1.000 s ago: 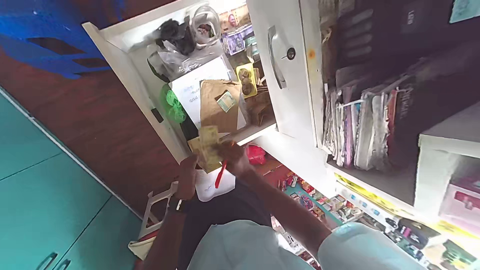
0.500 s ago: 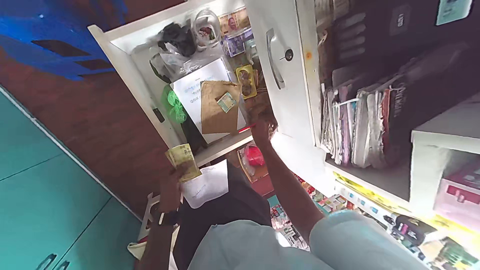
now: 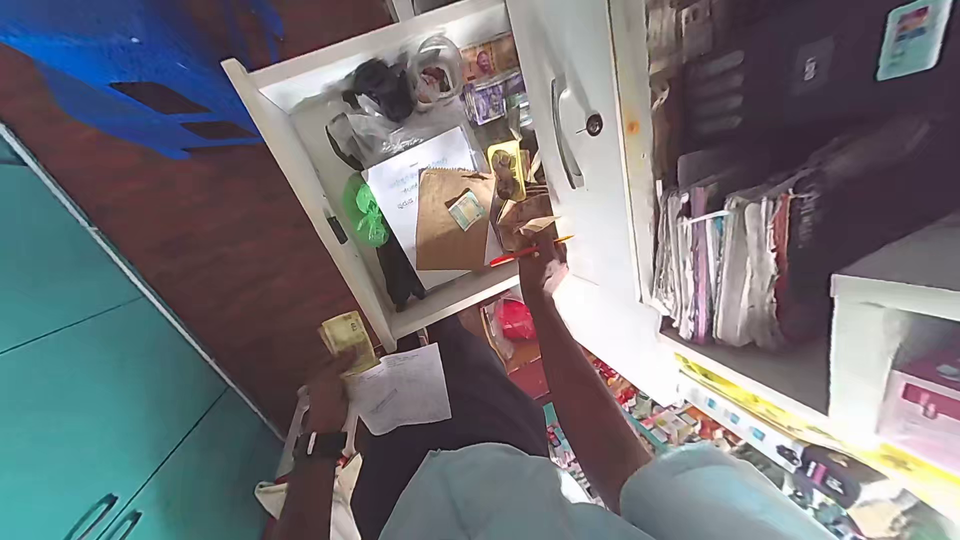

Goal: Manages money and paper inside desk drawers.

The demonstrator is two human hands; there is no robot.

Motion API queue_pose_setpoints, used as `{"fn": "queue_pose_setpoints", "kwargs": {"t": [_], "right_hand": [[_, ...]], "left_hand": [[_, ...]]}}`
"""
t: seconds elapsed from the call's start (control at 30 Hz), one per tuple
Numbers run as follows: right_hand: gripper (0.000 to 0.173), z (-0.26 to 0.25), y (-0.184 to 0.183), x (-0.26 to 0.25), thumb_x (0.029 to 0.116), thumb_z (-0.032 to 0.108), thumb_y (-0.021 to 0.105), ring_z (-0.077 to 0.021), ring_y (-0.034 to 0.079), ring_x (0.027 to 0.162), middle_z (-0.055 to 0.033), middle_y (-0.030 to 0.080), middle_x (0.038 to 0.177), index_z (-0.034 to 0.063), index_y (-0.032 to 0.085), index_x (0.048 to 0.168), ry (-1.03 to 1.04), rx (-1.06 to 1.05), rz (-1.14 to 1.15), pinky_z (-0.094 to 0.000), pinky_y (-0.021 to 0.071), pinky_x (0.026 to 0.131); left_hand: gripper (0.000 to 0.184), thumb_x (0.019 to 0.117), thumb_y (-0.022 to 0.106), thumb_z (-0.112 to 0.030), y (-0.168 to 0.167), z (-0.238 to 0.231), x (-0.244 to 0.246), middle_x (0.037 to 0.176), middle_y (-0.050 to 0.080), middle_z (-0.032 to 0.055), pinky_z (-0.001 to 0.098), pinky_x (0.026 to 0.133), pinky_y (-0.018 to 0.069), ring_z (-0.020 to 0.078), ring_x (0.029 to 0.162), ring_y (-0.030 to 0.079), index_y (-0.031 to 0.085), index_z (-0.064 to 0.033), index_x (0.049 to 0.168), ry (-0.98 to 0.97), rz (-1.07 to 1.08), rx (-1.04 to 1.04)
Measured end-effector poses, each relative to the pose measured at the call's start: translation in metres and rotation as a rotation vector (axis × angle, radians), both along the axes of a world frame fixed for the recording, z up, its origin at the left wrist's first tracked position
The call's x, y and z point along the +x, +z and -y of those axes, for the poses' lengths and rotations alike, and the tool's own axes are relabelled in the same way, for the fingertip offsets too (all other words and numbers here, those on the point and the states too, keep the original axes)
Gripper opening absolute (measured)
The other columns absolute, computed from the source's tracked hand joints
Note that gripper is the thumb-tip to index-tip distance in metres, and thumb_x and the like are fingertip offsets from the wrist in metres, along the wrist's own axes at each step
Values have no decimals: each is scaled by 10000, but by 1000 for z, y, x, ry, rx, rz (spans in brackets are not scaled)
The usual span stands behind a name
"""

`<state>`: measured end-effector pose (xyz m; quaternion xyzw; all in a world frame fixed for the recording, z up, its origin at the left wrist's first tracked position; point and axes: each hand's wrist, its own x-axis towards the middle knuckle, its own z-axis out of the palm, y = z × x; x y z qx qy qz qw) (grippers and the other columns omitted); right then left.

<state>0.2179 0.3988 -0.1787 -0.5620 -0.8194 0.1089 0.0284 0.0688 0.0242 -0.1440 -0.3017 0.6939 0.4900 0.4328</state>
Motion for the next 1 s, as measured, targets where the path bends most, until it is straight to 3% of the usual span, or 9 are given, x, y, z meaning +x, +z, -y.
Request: {"fn": "queue_pose_setpoints", "kwargs": {"t": [0.1, 0.2, 0.33, 0.4, 0.5, 0.6, 0.7, 0.87, 1.0], "right_hand": [[109, 9, 23, 3, 896, 104, 710, -369, 700, 972, -198, 717, 1023, 27, 743, 966, 104, 60, -207, -519, 574, 805], [100, 13, 44, 4, 920, 49, 683, -305, 725, 1013, -197, 735, 1106, -11, 757, 951, 197, 53, -376, -415, 597, 857], [83, -4, 67, 3, 884, -2, 671, -222, 724, 962, -158, 753, 999, -20, 750, 866, 309, -34, -556, -339, 591, 840], [75, -22, 76, -4, 865, -19, 664, -267, 728, 1013, -178, 751, 991, -42, 735, 862, 394, -57, -598, -412, 580, 940], [92, -56, 80, -24, 845, -14, 660, -268, 721, 1057, -159, 752, 1011, -29, 735, 897, 552, -98, -606, -551, 423, 1144], [128, -89, 65, -45, 882, 73, 646, -278, 718, 1017, -138, 761, 1000, 32, 758, 930, 641, -77, -451, -551, 414, 1121], [162, -97, 54, -61, 879, 148, 632, -343, 713, 923, -125, 761, 912, 94, 771, 943, 732, -20, -217, -581, 433, 1057], [190, -81, 62, -82, 911, 258, 628, -300, 709, 900, -73, 763, 910, 164, 786, 959, 711, -172, -137, -710, 302, 1049], [187, -64, 67, -92, 887, 256, 632, -324, 713, 904, -74, 763, 896, 183, 786, 963, 736, -248, -99, -775, 246, 1063]], "left_hand": [[282, 970, 654, -144, -13, -3, 6, 1025, 730, 140, 420, 826, 612, 210, 917, 720, 643, 35, 1188, -34, 72, 49], [265, 960, 653, -104, -13, -15, 6, 1025, 738, 144, 417, 837, 615, 217, 928, 726, 646, 41, 1182, -16, 134, 115], [256, 962, 648, -93, -12, -26, 4, 1014, 735, 160, 428, 832, 611, 231, 918, 722, 647, 50, 1175, -83, 196, 141], [252, 959, 642, -86, -12, -30, 7, 1007, 736, 156, 416, 831, 613, 224, 911, 724, 647, 48, 1173, -88, 199, 198], [262, 971, 622, -72, -8, -46, 13, 1044, 732, 142, 381, 860, 601, 195, 941, 715, 640, 44, 1206, -120, 219, 257], [287, 989, 636, -152, -10, -68, 14, 1062, 730, 127, 390, 864, 600, 192, 955, 714, 643, 8, 1227, -246, 318, 314], [232, 995, 618, -115, -4, -102, 14, 1021, 721, 138, 400, 838, 593, 203, 912, 705, 647, 26, 1176, -283, 316, 322], [133, 974, 649, -88, 12, -135, 10, 952, 728, 90, 337, 855, 582, 140, 894, 696, 691, 22, 1035, -261, 106, 434], [316, 972, 676, -120, 50, -126, -15, 1115, 709, 136, 370, 934, 576, 186, 1026, 690, 619, 26, 1246, -205, 31, 434]]}}
